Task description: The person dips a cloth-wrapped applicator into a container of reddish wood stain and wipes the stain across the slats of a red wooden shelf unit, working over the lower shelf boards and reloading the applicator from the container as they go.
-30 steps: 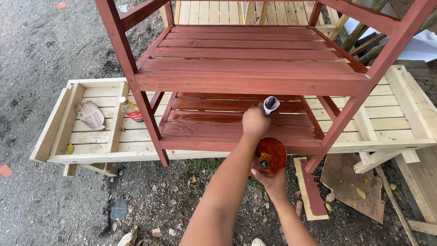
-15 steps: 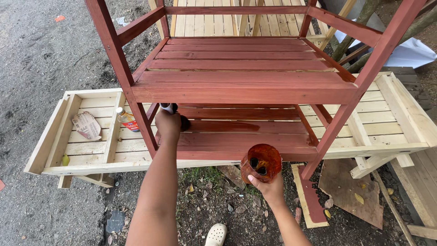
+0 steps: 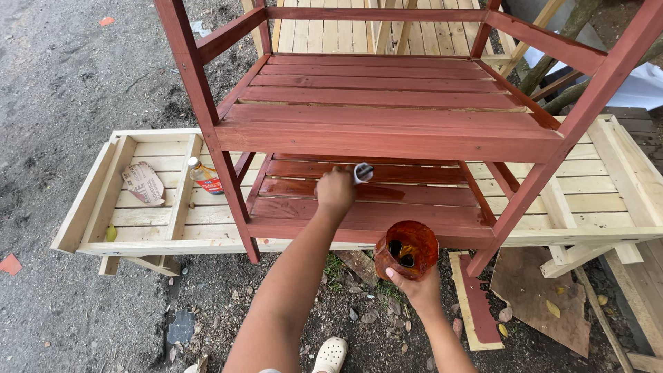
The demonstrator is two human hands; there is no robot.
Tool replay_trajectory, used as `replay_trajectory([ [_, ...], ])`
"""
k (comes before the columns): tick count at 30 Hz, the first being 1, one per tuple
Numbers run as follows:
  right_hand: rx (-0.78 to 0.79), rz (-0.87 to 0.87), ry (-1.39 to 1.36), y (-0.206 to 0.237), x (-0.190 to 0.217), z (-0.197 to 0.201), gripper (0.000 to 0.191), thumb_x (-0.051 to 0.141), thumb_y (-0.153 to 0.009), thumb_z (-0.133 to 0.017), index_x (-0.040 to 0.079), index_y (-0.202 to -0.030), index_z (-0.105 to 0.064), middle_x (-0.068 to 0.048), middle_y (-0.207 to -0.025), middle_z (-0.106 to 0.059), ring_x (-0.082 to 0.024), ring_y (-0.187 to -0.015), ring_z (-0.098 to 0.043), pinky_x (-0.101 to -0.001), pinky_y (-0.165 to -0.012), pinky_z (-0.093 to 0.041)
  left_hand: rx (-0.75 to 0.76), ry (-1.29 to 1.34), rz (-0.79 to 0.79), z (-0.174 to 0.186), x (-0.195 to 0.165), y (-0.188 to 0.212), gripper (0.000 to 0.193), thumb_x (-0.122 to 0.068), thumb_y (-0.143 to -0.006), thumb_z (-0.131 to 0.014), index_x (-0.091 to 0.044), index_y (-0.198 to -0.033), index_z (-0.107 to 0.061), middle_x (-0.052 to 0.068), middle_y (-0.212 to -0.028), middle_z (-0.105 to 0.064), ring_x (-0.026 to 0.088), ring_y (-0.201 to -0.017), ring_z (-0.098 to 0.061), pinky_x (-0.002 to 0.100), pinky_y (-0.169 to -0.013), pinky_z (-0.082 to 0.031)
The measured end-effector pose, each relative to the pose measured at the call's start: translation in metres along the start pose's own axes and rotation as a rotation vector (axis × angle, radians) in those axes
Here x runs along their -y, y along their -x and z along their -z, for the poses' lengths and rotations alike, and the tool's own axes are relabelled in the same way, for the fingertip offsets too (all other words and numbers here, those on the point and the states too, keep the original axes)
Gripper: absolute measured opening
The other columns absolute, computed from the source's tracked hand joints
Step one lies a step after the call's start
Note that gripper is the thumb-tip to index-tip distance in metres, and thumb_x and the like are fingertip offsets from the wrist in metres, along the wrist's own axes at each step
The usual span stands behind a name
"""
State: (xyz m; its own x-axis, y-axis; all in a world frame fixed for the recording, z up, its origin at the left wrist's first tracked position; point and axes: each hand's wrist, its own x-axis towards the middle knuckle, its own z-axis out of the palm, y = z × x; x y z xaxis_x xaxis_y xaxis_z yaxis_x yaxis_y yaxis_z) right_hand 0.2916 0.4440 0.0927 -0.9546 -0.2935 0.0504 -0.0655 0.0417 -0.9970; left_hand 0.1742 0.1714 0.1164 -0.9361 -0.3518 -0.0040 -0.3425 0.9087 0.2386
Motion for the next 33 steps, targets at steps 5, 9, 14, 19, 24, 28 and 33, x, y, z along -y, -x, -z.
replay_trajectory([
  [5, -0.010, 0.008, 0.013, -0.001, -0.001, 0.003, 0.085, 0.033, -0.072, -0.089, 0.004, -0.139, -0.044, -0.013, -0.132, -0.060, -0.026, -0.124, -0.061, -0.0407, -0.107, -0.051, -0.131, -0.122, 0.072, 0.028, 0.103, -0.009, 0.020, -0.012, -0.087, -0.064, -0.014, -0.106, -0.069, 0.017, -0.104, -0.070, 0.038, -0.089, -0.073, 0.049, -0.068, -0.061],
  [9, 0.004, 0.006, 0.089, -0.003, 0.000, 0.005, 0.081, 0.033, -0.072, -0.089, 0.003, -0.137, -0.049, -0.014, -0.131, -0.064, -0.026, -0.123, -0.063, -0.0414, -0.107, -0.051, -0.213, -0.063, 0.096, 0.035, 0.124, -0.008, 0.011, -0.016, -0.095, -0.063, -0.011, -0.102, -0.070, 0.018, -0.098, -0.071, 0.037, -0.089, -0.073, 0.050, -0.073, -0.059],
  [14, -0.035, -0.161, -0.040, -0.006, 0.000, 0.002, 0.088, 0.033, -0.066, -0.089, 0.006, -0.138, -0.045, -0.014, -0.126, -0.064, -0.030, -0.109, -0.068, -0.0440, -0.099, -0.056, -0.103, -0.128, 0.032, 0.019, 0.065, -0.006, 0.017, -0.015, -0.090, -0.061, -0.010, -0.104, -0.068, 0.018, -0.101, -0.069, 0.040, -0.089, -0.071, 0.058, -0.063, -0.058],
  [19, -0.019, -0.002, 0.031, -0.003, -0.004, 0.002, 0.089, 0.035, -0.071, -0.088, 0.004, -0.140, -0.042, -0.014, -0.133, -0.059, -0.027, -0.125, -0.059, -0.0416, -0.108, -0.049, -0.193, -0.017, 0.034, 0.038, 0.107, 0.003, 0.025, -0.010, -0.085, -0.064, -0.012, -0.110, -0.069, 0.019, -0.099, -0.069, 0.039, -0.084, -0.072, 0.050, -0.067, -0.059],
  [24, -0.037, -0.005, 0.083, 0.000, -0.008, 0.004, 0.085, 0.038, -0.071, -0.088, 0.004, -0.137, -0.048, -0.014, -0.129, -0.063, -0.027, -0.123, -0.063, -0.0412, -0.106, -0.051, -0.241, 0.038, 0.069, 0.042, 0.131, 0.000, 0.025, -0.013, -0.076, -0.074, -0.010, -0.100, -0.070, 0.016, -0.091, -0.071, 0.037, -0.082, -0.072, 0.048, -0.070, -0.058],
  [28, -0.025, -0.009, 0.054, 0.000, -0.007, 0.006, 0.077, 0.037, -0.071, -0.088, 0.004, -0.131, -0.054, -0.012, -0.124, -0.066, -0.026, -0.118, -0.065, -0.0409, -0.103, -0.053, -0.305, 0.165, 0.049, 0.011, 0.055, -0.014, 0.015, -0.025, -0.086, -0.072, -0.012, -0.095, -0.073, 0.018, -0.084, -0.072, 0.040, -0.075, -0.072, 0.052, -0.063, -0.057],
  [33, -0.012, -0.016, 0.003, 0.002, -0.009, 0.008, 0.068, 0.031, -0.073, -0.088, 0.002, -0.128, -0.059, -0.012, -0.121, -0.070, -0.024, -0.115, -0.067, -0.0398, -0.101, -0.054, -0.212, 0.417, -0.023, -0.035, -0.087, -0.007, 0.049, -0.028, -0.056, -0.088, -0.005, -0.096, -0.070, 0.021, -0.084, -0.070, 0.042, -0.074, -0.071, 0.054, -0.065, -0.058],
])
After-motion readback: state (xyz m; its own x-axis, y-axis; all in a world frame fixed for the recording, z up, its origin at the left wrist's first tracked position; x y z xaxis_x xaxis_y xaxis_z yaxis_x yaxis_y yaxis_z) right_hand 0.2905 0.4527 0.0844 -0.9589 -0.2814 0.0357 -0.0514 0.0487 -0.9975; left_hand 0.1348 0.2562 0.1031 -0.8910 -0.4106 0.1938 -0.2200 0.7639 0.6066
